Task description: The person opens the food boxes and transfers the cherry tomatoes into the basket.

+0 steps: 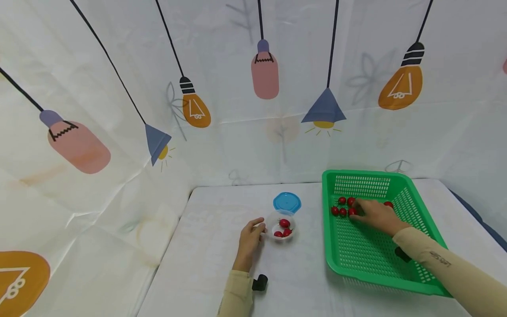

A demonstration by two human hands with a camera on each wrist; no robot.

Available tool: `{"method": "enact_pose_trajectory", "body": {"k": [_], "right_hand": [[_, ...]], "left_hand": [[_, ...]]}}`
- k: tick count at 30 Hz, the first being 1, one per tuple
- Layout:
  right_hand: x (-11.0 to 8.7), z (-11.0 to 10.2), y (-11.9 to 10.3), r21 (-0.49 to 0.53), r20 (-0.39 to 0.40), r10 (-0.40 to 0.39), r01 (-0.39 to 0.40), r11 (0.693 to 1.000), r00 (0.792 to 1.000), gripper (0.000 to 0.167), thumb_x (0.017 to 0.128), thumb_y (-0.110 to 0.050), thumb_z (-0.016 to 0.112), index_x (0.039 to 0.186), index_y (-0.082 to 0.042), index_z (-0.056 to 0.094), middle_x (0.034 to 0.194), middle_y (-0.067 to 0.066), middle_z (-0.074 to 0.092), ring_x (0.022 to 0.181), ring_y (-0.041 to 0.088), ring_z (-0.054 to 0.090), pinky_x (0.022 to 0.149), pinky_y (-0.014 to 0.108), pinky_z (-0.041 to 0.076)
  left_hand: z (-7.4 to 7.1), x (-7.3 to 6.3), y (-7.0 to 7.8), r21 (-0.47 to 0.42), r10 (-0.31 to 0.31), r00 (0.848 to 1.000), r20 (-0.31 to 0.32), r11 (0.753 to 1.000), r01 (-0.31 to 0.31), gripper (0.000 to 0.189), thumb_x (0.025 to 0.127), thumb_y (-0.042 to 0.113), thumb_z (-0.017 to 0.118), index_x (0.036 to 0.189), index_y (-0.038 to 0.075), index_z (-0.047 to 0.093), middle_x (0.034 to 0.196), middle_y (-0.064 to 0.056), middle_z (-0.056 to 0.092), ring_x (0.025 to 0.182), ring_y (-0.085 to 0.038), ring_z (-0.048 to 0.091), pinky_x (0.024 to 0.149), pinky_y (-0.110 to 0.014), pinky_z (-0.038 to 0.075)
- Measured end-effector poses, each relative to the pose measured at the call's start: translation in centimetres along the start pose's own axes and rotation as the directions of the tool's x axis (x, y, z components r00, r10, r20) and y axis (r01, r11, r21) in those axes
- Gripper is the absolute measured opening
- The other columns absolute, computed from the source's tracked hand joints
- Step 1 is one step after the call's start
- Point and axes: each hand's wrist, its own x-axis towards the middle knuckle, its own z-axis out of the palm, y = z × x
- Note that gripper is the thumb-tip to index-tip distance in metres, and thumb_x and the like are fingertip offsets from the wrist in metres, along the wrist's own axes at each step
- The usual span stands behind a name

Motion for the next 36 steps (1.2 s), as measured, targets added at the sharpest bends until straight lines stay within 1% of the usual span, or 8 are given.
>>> {"method": "enact_pose_trajectory", "body": {"k": [2, 9, 13, 19, 23, 25, 29, 36], "right_hand": [[-0.1, 0.0, 0.0, -0.005, -0.003, 0.001, -0.001, 1.0, 1.0, 0.035, 0.089, -0.026, 0.079, 0.109, -0.001, 0.066, 0.099, 0.01, 0.072, 0.089, 0.03, 0.069, 0.065, 0.046, 0.055], [0.0, 0.3, 0.0, -0.02, 0.007, 0.029, -0.029, 0.999, 1.0, 0.039, 0.089, -0.029, 0.079, 0.113, -0.002, 0.065, 0.102, 0.01, 0.072, 0.09, 0.03, 0.068, 0.064, 0.046, 0.054], [0.0, 0.3, 0.0, -0.017, 0.014, 0.028, -0.028, 0.999, 1.0, 0.039, 0.089, -0.03, 0.078, 0.113, -0.002, 0.064, 0.102, 0.011, 0.072, 0.09, 0.03, 0.068, 0.063, 0.046, 0.054], [0.0, -0.2, -0.2, 0.001, 0.016, 0.029, -0.029, 1.0, 0.999, 0.038, 0.09, -0.031, 0.077, 0.109, -0.001, 0.064, 0.095, 0.008, 0.07, 0.083, 0.025, 0.067, 0.064, 0.042, 0.054], [0.3, -1.0, -0.7, 0.013, -0.008, 0.054, -0.054, 0.998, 0.998, 0.038, 0.091, -0.033, 0.076, 0.109, -0.001, 0.065, 0.09, 0.005, 0.069, 0.078, 0.022, 0.065, 0.06, 0.042, 0.052], [0.5, -1.5, -1.1, 0.012, -0.039, 0.045, -0.045, 0.999, 0.998, 0.038, 0.091, -0.031, 0.076, 0.111, -0.001, 0.066, 0.09, 0.006, 0.07, 0.078, 0.023, 0.066, 0.06, 0.042, 0.052], [0.9, -2.3, -2.2, 0.018, -0.1, 0.004, -0.002, 1.0, 0.995, 0.035, 0.094, -0.027, 0.073, 0.116, -0.001, 0.067, 0.095, 0.007, 0.073, 0.085, 0.026, 0.069, 0.064, 0.043, 0.055], [1.8, -3.7, -6.1, 0.042, -0.173, -0.038, 0.045, 0.998, 0.984, 0.035, 0.096, -0.029, 0.071, 0.121, -0.005, 0.068, 0.107, 0.011, 0.073, 0.09, 0.028, 0.069, 0.069, 0.044, 0.055]], "left_hand": [[0.0, 0.0, 0.0, 0.0, 0.007, 1.0, -0.002, 1.0, -0.007, 0.032, 0.1, 0.022, 0.062, 0.127, 0.006, 0.066, 0.086, -0.003, 0.068, 0.071, -0.019, 0.055, 0.066, -0.03, 0.043], [0.0, 0.0, 0.2, 0.003, -0.028, 1.0, -0.005, 1.0, 0.028, 0.033, 0.1, 0.024, 0.063, 0.128, 0.008, 0.066, 0.087, -0.002, 0.068, 0.073, -0.019, 0.056, 0.07, -0.031, 0.043], [0.0, 0.1, 0.1, 0.002, -0.034, 0.999, -0.005, 0.999, 0.034, 0.033, 0.1, 0.023, 0.062, 0.129, 0.008, 0.066, 0.087, -0.002, 0.068, 0.073, -0.019, 0.056, 0.07, -0.032, 0.043], [0.1, 0.1, 0.0, -0.001, -0.035, 0.999, -0.003, 0.999, 0.035, 0.033, 0.1, 0.023, 0.062, 0.129, 0.009, 0.066, 0.087, -0.002, 0.068, 0.072, -0.019, 0.056, 0.07, -0.031, 0.043], [0.0, 0.1, 0.1, -0.004, -0.034, 0.999, -0.006, 0.999, 0.034, 0.032, 0.1, 0.024, 0.062, 0.128, 0.01, 0.066, 0.088, -0.002, 0.068, 0.073, -0.02, 0.056, 0.07, -0.031, 0.043], [0.0, 0.0, 0.2, -0.004, -0.033, 0.999, -0.007, 0.999, 0.033, 0.032, 0.1, 0.023, 0.062, 0.128, 0.009, 0.066, 0.088, -0.003, 0.068, 0.073, -0.02, 0.056, 0.07, -0.031, 0.043], [0.0, 0.0, 0.2, -0.005, -0.034, 0.999, -0.007, 0.999, 0.034, 0.032, 0.1, 0.024, 0.061, 0.128, 0.008, 0.066, 0.088, -0.003, 0.068, 0.073, -0.02, 0.056, 0.069, -0.03, 0.043], [0.0, 0.0, 0.2, -0.01, -0.03, 1.0, 0.004, 1.0, 0.03, 0.034, 0.1, 0.026, 0.062, 0.129, 0.008, 0.066, 0.088, -0.003, 0.068, 0.072, -0.019, 0.056, 0.068, -0.03, 0.043]]}}
